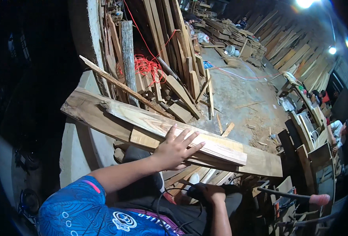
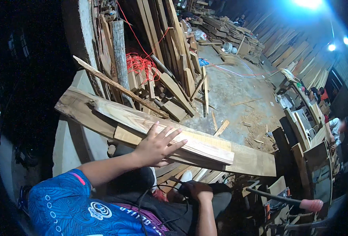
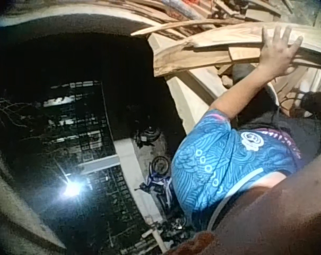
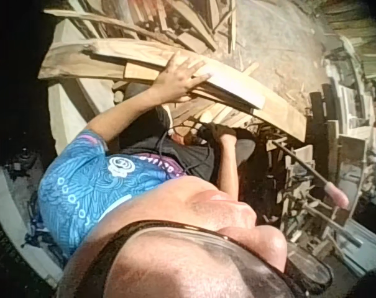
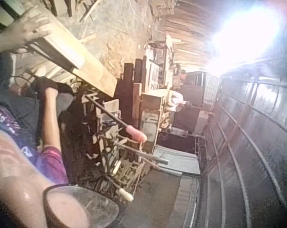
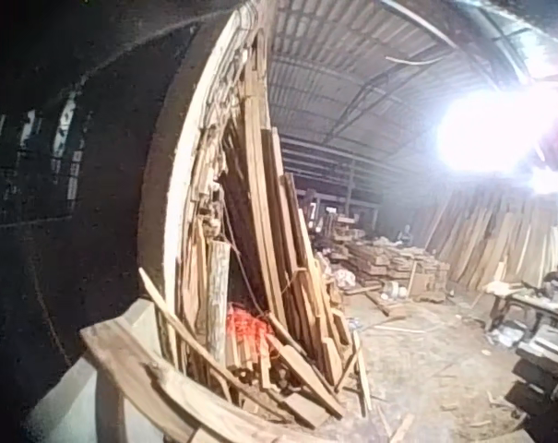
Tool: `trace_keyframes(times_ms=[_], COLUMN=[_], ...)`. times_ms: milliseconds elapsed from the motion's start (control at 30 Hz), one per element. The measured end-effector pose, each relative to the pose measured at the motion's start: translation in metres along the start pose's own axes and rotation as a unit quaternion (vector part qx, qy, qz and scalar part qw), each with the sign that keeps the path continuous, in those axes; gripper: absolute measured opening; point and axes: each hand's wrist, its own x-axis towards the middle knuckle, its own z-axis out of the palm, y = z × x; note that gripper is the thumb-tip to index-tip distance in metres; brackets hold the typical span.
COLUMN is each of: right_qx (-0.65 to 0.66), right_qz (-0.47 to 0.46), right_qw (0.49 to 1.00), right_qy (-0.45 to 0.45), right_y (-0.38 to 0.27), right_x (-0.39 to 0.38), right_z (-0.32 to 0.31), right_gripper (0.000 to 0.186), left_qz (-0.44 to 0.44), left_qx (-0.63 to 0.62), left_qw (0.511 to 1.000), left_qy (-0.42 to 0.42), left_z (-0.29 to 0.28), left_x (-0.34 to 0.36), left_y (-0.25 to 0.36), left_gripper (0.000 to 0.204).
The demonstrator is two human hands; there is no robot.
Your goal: Carving and sanding a piece of wood using a hand sander and a chisel in a workshop.
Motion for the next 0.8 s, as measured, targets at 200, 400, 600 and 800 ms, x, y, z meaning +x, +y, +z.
trace_keyframes(times_ms=[200,400,600,800], right_qx=[-0.084,-0.086,0.134,0.513], right_qz=[0.018,0.009,0.028,-0.033], right_qw=[0.995,0.990,0.968,0.812], right_qy=[0.055,0.114,0.211,0.276], right_y=[0.037,0.038,0.014,0.040], right_x=[-0.012,-0.006,-0.070,-0.154], right_z=[0.048,0.053,0.028,0.012], right_gripper=[0.051,0.044,0.030,0.028], left_qz=[-0.004,0.007,0.032,0.084], left_qx=[-0.011,-0.032,-0.058,-0.077], left_qw=[0.998,0.994,0.996,0.985], left_qy=[0.057,0.106,0.054,0.130], left_z=[0.009,0.013,0.015,-0.007], left_x=[-0.002,0.000,-0.006,0.007], left_y=[0.000,-0.002,-0.014,-0.055], left_gripper=[0.102,0.093,0.075,0.072])
